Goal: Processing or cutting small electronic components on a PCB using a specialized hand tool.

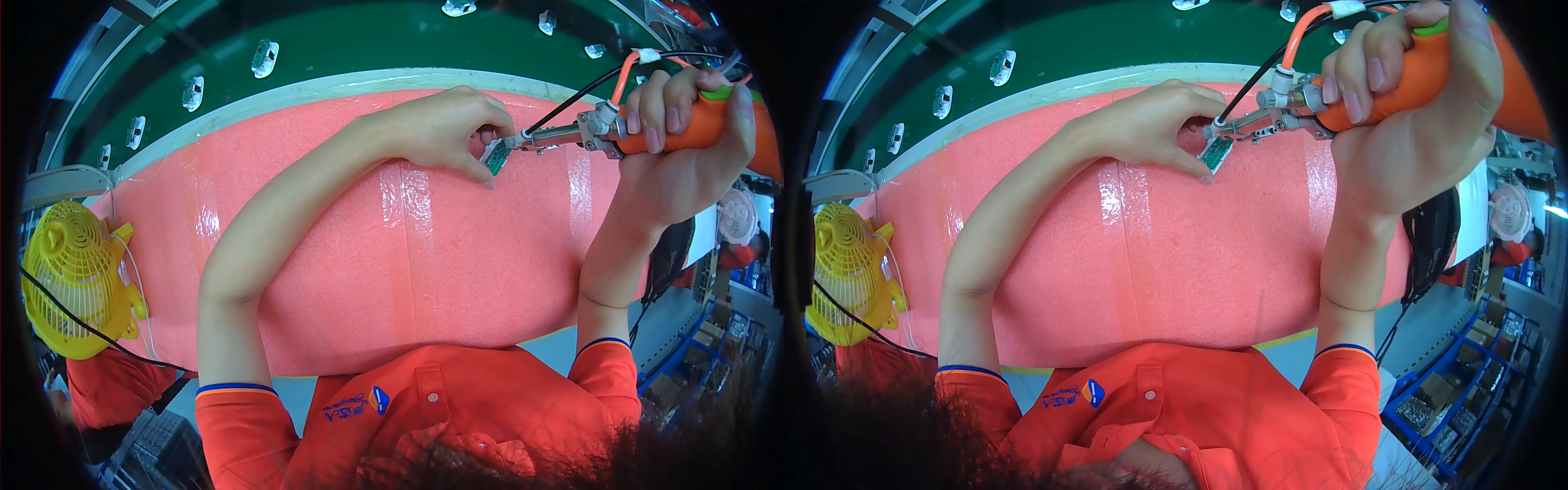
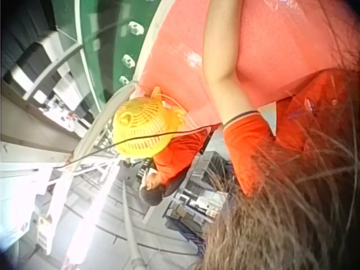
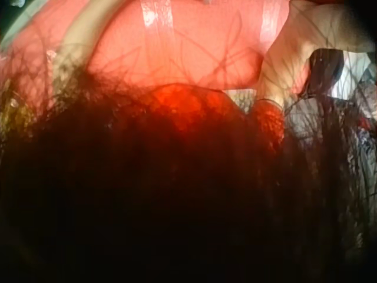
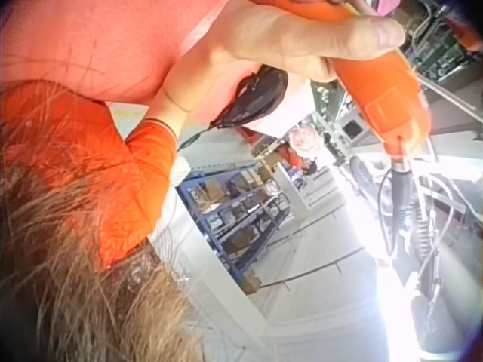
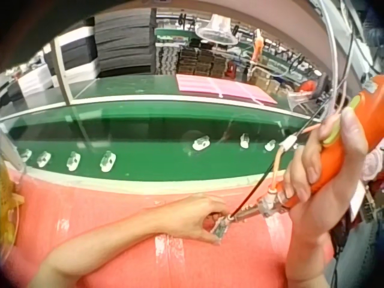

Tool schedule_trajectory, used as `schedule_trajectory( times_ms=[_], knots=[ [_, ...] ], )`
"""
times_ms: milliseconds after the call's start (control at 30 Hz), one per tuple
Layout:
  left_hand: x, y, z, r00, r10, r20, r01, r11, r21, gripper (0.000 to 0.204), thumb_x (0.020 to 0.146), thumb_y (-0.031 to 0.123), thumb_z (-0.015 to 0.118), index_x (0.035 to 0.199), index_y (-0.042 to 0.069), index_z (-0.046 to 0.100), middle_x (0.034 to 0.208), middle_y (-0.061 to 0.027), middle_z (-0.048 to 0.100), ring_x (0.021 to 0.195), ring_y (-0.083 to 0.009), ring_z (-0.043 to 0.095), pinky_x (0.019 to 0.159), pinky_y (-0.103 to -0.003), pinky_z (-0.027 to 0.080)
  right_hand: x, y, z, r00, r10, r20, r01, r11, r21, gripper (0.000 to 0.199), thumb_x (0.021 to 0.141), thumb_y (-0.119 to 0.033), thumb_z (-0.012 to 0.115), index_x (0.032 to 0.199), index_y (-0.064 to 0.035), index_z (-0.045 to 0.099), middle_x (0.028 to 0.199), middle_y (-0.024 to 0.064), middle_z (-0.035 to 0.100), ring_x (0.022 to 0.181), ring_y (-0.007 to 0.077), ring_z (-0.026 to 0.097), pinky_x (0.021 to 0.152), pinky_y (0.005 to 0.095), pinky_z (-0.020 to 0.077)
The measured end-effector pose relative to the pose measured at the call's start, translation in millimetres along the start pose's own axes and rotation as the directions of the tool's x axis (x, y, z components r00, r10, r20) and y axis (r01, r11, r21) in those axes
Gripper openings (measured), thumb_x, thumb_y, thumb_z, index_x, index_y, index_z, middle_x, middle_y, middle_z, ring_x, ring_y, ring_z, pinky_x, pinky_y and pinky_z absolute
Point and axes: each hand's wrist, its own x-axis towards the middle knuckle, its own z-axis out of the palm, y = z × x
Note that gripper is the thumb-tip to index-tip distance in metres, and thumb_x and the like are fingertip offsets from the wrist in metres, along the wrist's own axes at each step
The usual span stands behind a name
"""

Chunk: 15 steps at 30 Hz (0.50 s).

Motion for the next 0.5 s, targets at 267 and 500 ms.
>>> schedule_trajectory(
  times_ms=[267, 500],
  knots=[
    [1, -3, 2, 0.999, -0.035, 0.008, 0.035, 0.998, -0.046, 0.045, 0.066, 0.018, 0.091, 0.098, -0.004, 0.069, 0.087, -0.0143, 0.064, 0.081, -0.0271, 0.062, 0.076, -0.039, 0.053, 9, 9, -2, 1.0, 0.018, -0.023, -0.019, 0.999, -0.027, 0.034, 0.107, -0.038, 0.046, 0.1, -0.0063, 0.056, 0.069, 0.0018, 0.045, 0.052, 0.0102, 0.045, 0.053, 0.0286, 0.0428],
    [0, -2, -4, 0.982, 0.046, -0.181, 0.016, 0.944, 0.329, 0.043, 0.072, 0.027, 0.09, 0.097, -0.001, 0.069, 0.096, -0.0146, 0.068, 0.094, -0.0334, 0.066, 0.084, -0.042, 0.056, 7, -17, -20, 0.993, -0.101, 0.053, 0.093, 0.987, 0.133, 0.042, 0.107, -0.041, 0.04, 0.114, -0.006, 0.062, 0.072, 0.0029, 0.049, 0.053, 0.0146, 0.047, 0.055, 0.0331, 0.0457]
  ],
)
